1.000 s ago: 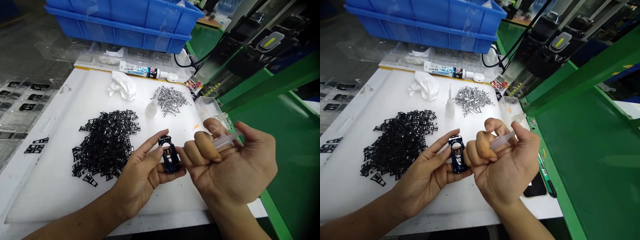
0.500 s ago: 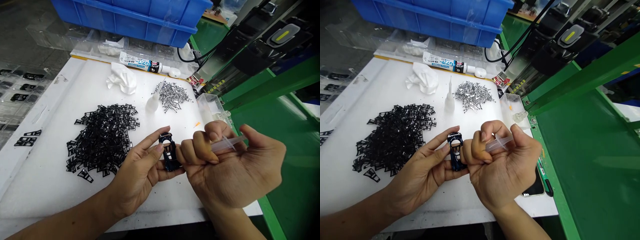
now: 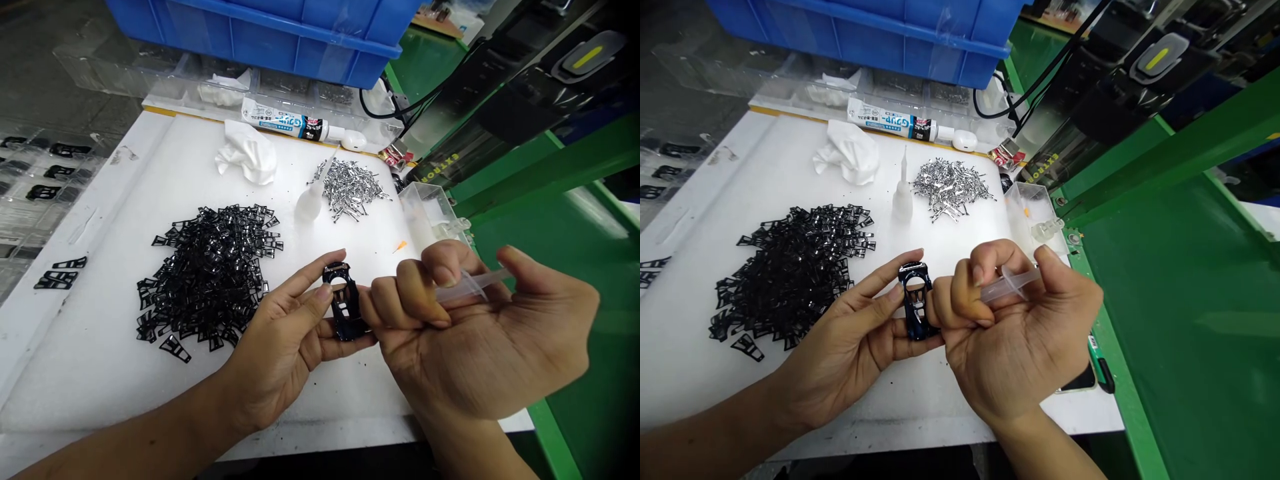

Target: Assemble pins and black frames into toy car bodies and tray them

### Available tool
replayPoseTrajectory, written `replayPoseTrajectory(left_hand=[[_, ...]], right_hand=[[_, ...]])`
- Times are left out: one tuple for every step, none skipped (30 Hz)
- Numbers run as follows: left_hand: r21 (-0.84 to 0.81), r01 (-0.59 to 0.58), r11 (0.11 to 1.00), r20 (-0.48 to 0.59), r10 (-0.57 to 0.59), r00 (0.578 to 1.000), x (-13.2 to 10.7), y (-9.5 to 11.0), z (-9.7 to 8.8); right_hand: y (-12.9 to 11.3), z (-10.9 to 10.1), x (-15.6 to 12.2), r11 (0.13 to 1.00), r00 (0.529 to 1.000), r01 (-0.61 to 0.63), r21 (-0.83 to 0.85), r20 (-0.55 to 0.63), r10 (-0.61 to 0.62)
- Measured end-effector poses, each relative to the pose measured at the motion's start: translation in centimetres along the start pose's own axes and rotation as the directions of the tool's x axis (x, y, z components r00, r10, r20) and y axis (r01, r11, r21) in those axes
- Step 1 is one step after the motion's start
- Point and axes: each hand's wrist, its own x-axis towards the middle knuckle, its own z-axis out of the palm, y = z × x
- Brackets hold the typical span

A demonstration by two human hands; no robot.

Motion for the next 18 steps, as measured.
replayPoseTrajectory(left_hand=[[0.004, 0.001, 1.000, -0.002, -0.001, 1.000, -0.02, 0.03, 0.02], [0.005, 0.002, 1.000, -0.004, -0.002, 1.000, -0.05, 0.06, 0.03], [0.005, 0.002, 1.000, -0.006, -0.002, 1.000, -0.06, 0.08, 0.03], [0.002, 0.002, 1.000, -0.006, -0.002, 1.000, -0.07, 0.08, 0.02], [-0.001, 0.003, 1.000, -0.004, -0.003, 1.000, -0.06, 0.08, 0.00], [-0.004, 0.004, 1.000, -0.003, -0.004, 1.000, -0.04, 0.06, -0.01], [-0.008, 0.003, 1.000, -0.001, -0.003, 1.000, -0.02, 0.03, -0.03], [-0.013, 0.002, 1.000, 0.001, -0.002, 1.000, 0.02, 0.00, -0.04], [-0.017, 0.000, 1.000, 0.004, 0.000, 1.000, 0.04, -0.03, -0.05], [-0.020, -0.002, 1.000, 0.005, 0.002, 1.000, 0.06, -0.06, -0.05], [-0.022, -0.002, 1.000, 0.004, 0.002, 1.000, 0.07, -0.06, -0.05], [-0.020, -0.001, 1.000, 0.004, 0.002, 1.000, 0.05, -0.04, -0.04], [-0.014, 0.000, 1.000, 0.002, 0.000, 1.000, 0.03, -0.01, -0.02], [-0.008, -0.001, 1.000, -0.002, 0.001, 1.000, -0.01, 0.03, -0.01], [-0.001, -0.005, 1.000, -0.009, 0.005, 1.000, -0.05, 0.07, 0.02], [0.006, -0.011, 1.000, -0.012, 0.011, 1.000, -0.09, 0.08, 0.04], [0.014, -0.016, 1.000, -0.013, 0.016, 1.000, -0.12, 0.05, 0.07], [0.021, -0.018, 1.000, -0.014, 0.018, 1.000, -0.13, -0.02, 0.10]], right_hand=[[0.02, -0.01, -0.03, 1.000, 1.000, 0.013, 0.002, -0.004, -0.013], [0.06, 0.00, -0.05, 1.000, 1.000, 0.022, 0.002, -0.008, -0.022], [0.09, 0.02, -0.06, 1.000, 1.000, 0.029, 0.001, -0.012, -0.029], [0.13, 0.05, -0.06, 0.999, 0.999, 0.036, 0.001, -0.018, -0.036], [0.15, 0.08, -0.05, 0.999, 0.999, 0.040, 0.001, -0.023, -0.040], [0.17, 0.10, -0.03, 0.999, 0.999, 0.041, 0.001, -0.030, -0.041], [0.16, 0.11, 0.01, 0.999, 0.999, 0.040, 0.001, -0.034, -0.040], [0.15, 0.10, 0.05, 0.999, 0.999, 0.041, 0.000, -0.035, -0.041], [0.14, 0.08, 0.09, 0.999, 0.999, 0.043, -0.003, -0.033, -0.043], [0.13, 0.05, 0.12, 0.999, 0.998, 0.045, -0.011, -0.032, -0.046], [0.13, 0.03, 0.14, 0.999, 0.998, 0.043, -0.020, -0.033, -0.044], [0.15, 0.03, 0.13, 0.999, 0.999, 0.042, -0.029, -0.033, -0.043], [0.19, 0.06, 0.09, 0.999, 0.999, 0.042, -0.034, -0.033, -0.043], [0.23, 0.12, 0.02, 0.999, 0.999, 0.038, -0.036, -0.032, -0.039], [0.25, 0.21, -0.05, 0.999, 0.999, 0.034, -0.036, -0.023, -0.034], [0.23, 0.33, -0.11, 0.999, 1.000, 0.024, -0.041, -0.007, -0.024], [0.16, 0.46, -0.12, 0.999, 1.000, 0.011, -0.048, 0.013, -0.010], [0.03, 0.56, -0.05, 0.998, 1.000, 0.000, -0.058, 0.031, 0.002]])
